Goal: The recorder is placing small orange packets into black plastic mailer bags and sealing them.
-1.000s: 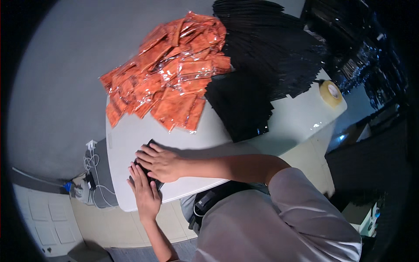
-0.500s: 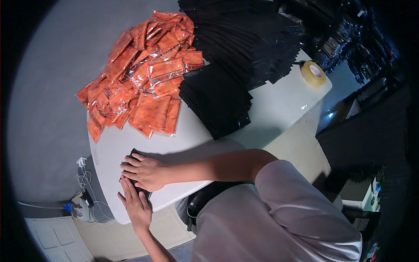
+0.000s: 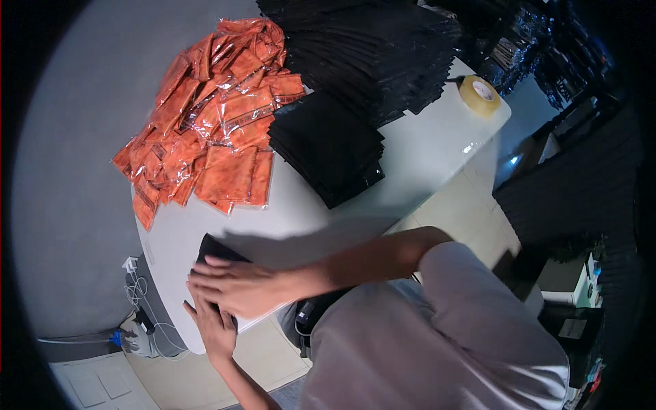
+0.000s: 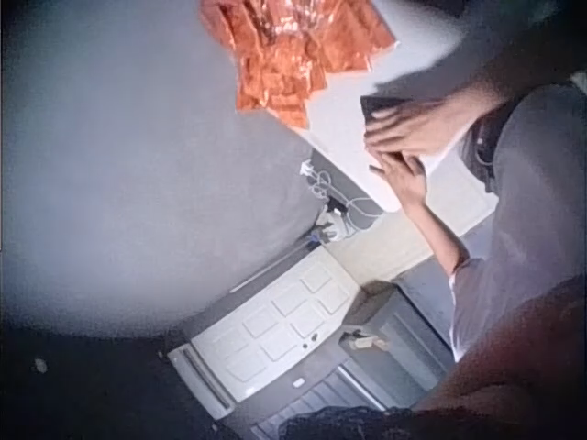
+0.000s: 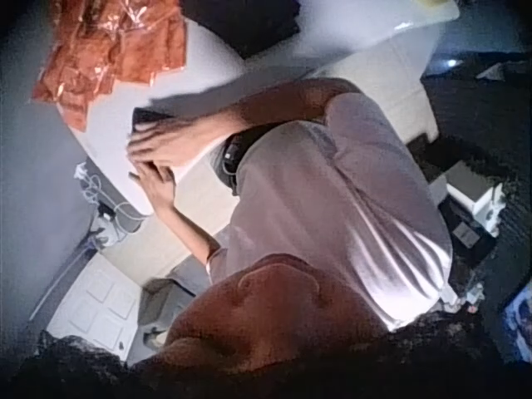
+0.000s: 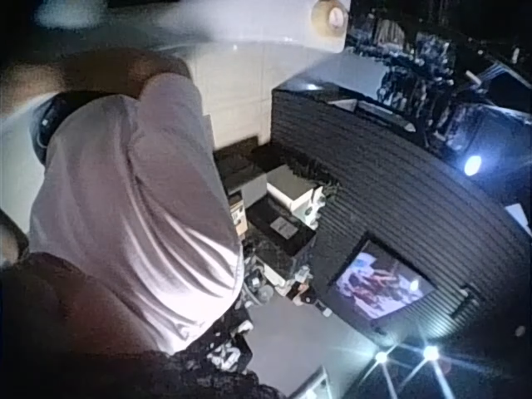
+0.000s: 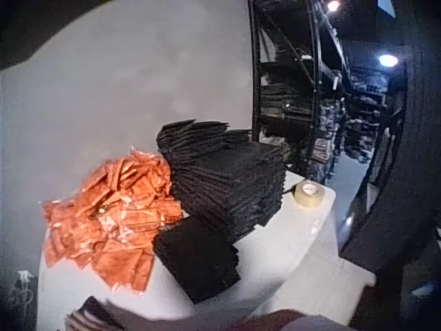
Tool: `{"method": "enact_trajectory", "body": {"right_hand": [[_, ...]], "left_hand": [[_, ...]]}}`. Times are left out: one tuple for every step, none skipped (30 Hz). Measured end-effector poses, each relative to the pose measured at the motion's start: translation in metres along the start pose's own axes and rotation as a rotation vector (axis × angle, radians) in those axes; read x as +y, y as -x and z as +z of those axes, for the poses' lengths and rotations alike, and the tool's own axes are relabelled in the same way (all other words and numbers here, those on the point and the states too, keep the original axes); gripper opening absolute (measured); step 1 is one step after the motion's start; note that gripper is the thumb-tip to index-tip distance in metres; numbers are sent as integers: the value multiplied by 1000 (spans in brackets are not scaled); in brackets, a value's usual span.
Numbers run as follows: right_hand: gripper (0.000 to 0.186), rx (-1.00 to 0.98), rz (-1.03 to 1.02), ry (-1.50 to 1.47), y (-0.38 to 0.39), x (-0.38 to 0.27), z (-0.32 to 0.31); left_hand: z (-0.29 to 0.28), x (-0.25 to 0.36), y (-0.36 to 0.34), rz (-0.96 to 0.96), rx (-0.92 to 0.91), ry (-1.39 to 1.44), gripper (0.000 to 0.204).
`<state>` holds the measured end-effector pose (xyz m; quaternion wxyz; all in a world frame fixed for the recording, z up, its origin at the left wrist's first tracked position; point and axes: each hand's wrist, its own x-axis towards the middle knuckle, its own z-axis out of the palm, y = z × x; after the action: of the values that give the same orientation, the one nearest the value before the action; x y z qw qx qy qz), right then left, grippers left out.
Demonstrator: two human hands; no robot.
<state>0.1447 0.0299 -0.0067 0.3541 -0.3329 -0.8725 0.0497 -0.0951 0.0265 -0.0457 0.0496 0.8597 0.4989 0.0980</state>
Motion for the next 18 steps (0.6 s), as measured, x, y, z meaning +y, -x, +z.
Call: {"method": "enact_trajectory", "body": {"right_hand": [[49, -55, 80, -217, 22, -16, -23], [43, -104, 164, -431, 51, -30, -49], [30, -138, 195, -571, 78, -43, -71], [21, -531, 308, -570, 87, -42, -105], [22, -352, 245, -676, 121, -37, -114], [27, -302, 592, -925, 149, -45, -140], [27, -327, 823, -880, 180, -45, -155], [28, -356, 1054, -823, 211, -41, -165], [29, -247, 1299, -843, 240, -37, -177], [29, -121, 1538, -857, 272, -33, -186], [29, 80, 1634, -814, 304, -28, -192], [28, 283, 1717, -763, 327, -25, -196], [29, 483, 1748, -726, 338, -24, -200], [29, 686, 1767, -686, 347, -23, -203], [34, 782, 1752, -684, 359, -21, -204], [34, 789, 1754, -684, 360, -18, -205], [37, 930, 1724, -703, 361, -14, -206], [41, 1071, 1689, -720, 361, -10, -207]], "left_hand": [[-10, 11, -6, 37, -2, 53, 77], [-15, 21, -12, 51, -10, 62, 77], [-21, 26, -6, -24, 9, 90, 79], [-22, 29, -7, -85, 16, 120, 80], [-21, 30, -9, -80, 46, 125, 81], [-20, 29, -12, -71, 39, 142, 81], [-21, 30, -13, -64, 51, 124, 81], [-20, 31, -14, -63, 63, 112, 81], [-18, 29, -14, -66, 75, 119, 82], [-21, 31, -16, -67, 77, 128, 81], [-23, 33, -16, -70, 74, 132, 81], [-23, 32, -16, -74, 72, 134, 81], [-23, 33, -15, -74, 68, 138, 81], [-23, 33, -15, -87, 70, 136, 81], [-23, 33, -15, -100, 73, 131, 81], [-23, 33, -15, -94, 72, 130, 81], [-22, 33, -15, -91, 69, 128, 81], [-21, 34, -16, -88, 67, 125, 80]]}}
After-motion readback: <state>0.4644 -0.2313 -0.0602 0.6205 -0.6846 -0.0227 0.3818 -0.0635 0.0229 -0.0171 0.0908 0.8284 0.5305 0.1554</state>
